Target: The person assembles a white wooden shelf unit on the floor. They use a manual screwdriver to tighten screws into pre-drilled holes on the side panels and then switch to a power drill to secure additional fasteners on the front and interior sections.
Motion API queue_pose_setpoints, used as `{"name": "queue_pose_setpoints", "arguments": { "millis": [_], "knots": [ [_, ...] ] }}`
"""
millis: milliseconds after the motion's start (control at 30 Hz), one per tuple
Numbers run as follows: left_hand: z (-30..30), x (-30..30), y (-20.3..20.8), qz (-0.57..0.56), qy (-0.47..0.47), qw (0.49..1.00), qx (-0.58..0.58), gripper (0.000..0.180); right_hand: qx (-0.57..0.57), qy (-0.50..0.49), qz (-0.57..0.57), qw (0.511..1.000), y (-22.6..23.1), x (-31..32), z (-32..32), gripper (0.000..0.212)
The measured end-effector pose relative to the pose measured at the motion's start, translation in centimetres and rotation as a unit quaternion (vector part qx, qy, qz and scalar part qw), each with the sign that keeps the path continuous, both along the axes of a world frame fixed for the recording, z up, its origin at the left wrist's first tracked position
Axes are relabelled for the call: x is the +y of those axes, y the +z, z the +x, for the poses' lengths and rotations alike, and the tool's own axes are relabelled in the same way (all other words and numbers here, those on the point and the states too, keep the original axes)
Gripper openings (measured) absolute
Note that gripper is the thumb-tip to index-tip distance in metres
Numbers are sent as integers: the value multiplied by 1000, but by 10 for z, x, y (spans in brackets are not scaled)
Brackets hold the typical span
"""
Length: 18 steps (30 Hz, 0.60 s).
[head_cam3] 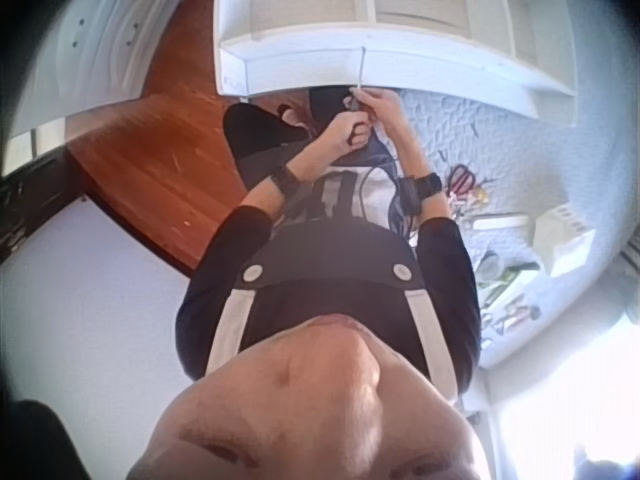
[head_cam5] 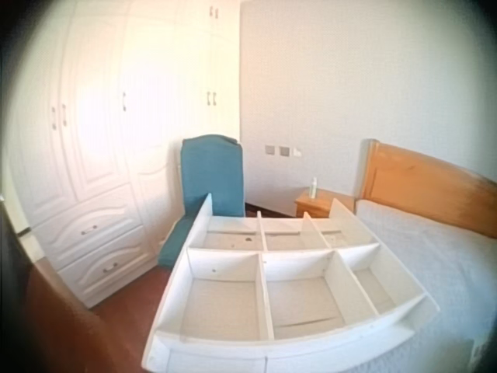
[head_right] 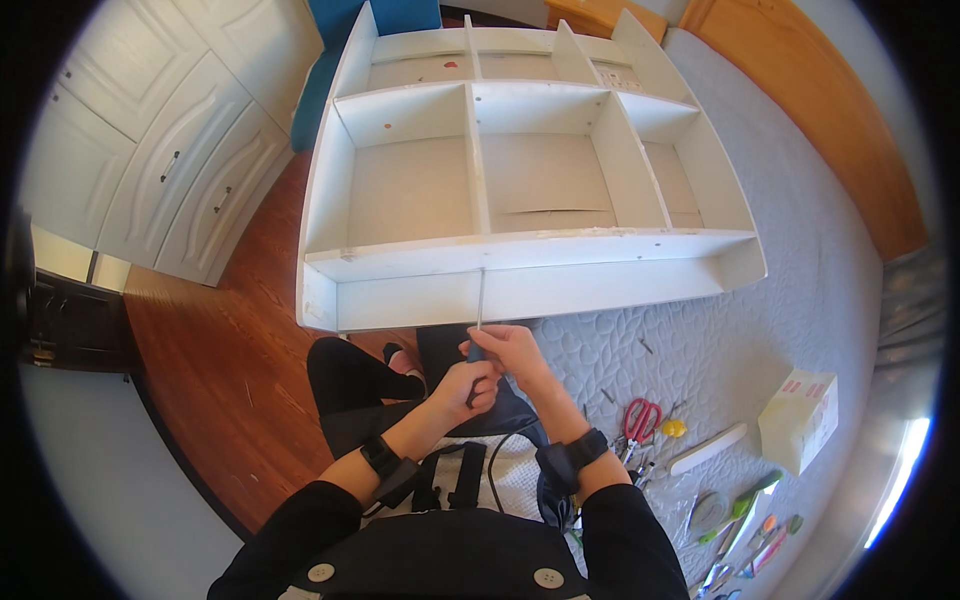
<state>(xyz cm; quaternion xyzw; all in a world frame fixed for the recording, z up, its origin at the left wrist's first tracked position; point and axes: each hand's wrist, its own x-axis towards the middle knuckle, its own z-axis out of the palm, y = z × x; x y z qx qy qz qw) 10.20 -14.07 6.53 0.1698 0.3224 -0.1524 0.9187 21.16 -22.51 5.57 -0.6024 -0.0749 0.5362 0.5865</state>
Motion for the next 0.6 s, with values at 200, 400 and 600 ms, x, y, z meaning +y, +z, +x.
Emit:
{"name": "queue_pose_setpoints", "arguments": {
  "millis": [200, 400, 600],
  "knots": [
    [2, 4, -13, -383, 56, 906, -173, 11, 156, -21, 120, 980, 10, -5, 3, 38],
    [0, -16, -9, 248, 13, 967, 52, 16, 172, -48, 128, 976, -13, -9, -8, 42],
    [14, -40, -11, 312, 85, 940, 109, 21, 106, 4, 166, 981, -24, -16, 2, 39]
  ]
}}
